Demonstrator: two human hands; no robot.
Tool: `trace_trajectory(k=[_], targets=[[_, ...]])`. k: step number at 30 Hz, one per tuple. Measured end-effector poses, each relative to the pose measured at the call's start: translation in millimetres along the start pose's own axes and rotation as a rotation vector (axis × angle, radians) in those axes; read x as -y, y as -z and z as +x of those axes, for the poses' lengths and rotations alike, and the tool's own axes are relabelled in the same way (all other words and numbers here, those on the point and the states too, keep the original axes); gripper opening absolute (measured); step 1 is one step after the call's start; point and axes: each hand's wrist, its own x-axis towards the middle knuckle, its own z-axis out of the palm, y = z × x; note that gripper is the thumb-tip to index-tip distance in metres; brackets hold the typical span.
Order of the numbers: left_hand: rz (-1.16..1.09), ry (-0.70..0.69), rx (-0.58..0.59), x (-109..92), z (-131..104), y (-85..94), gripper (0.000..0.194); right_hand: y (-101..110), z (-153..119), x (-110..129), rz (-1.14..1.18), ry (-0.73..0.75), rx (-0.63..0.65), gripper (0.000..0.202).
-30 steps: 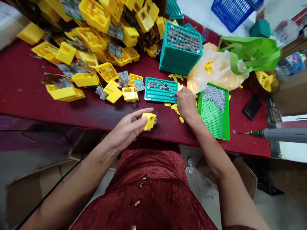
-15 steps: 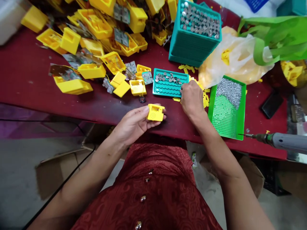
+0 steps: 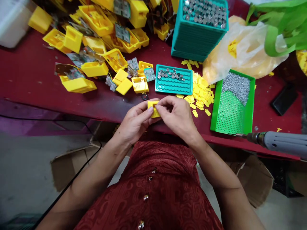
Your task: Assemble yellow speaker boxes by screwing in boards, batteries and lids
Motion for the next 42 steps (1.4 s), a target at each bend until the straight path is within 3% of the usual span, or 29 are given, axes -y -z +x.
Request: trace_trajectory(k=[5,12,18,28,32,36,39,42], targets=[[0.051,-0.036,-0.047,-0.9,-3.9,-0.1,0.033,-4.8,0.8,-4.5,-0.070,0.049,-0.086,0.012],[0.024,0.016,-0.045,-4.5,-4.0,2.2,0.033,19.8,-2.1,-10.3,0.369,-0.067,0.090,0.017],[-0.033,0.010,-0.023,-1.4,-0.3,-0.6,0.033,22.0,-1.0,-10.9,0.544,-0.123,0.047,0.021],[0.016,-0.048,0.011,5.3,2.1,-0.2,0.034,5.4,1.7,-7.8,0.301,0.007,-0.015,0.010],[0.077,-0.079,0.026,7.6,0.8,2.7,0.041,1.7,4.9,-5.0,0.055,0.083,-0.047,0.014],[0.037,-0.057,0.053,6.4,-0.8,6.9,0.045,6.9,11.2,-7.0,-0.092,0.084,-0.052,0.032],[-0.042,0.005,0.103,3.1,-1.9,10.2,0.041,16.6,17.1,-13.0,-0.014,0.060,0.072,0.044],[-0.089,0.057,0.108,-0.4,-1.8,12.7,0.035,29.2,28.7,-20.7,0.036,0.171,-0.035,0.036]])
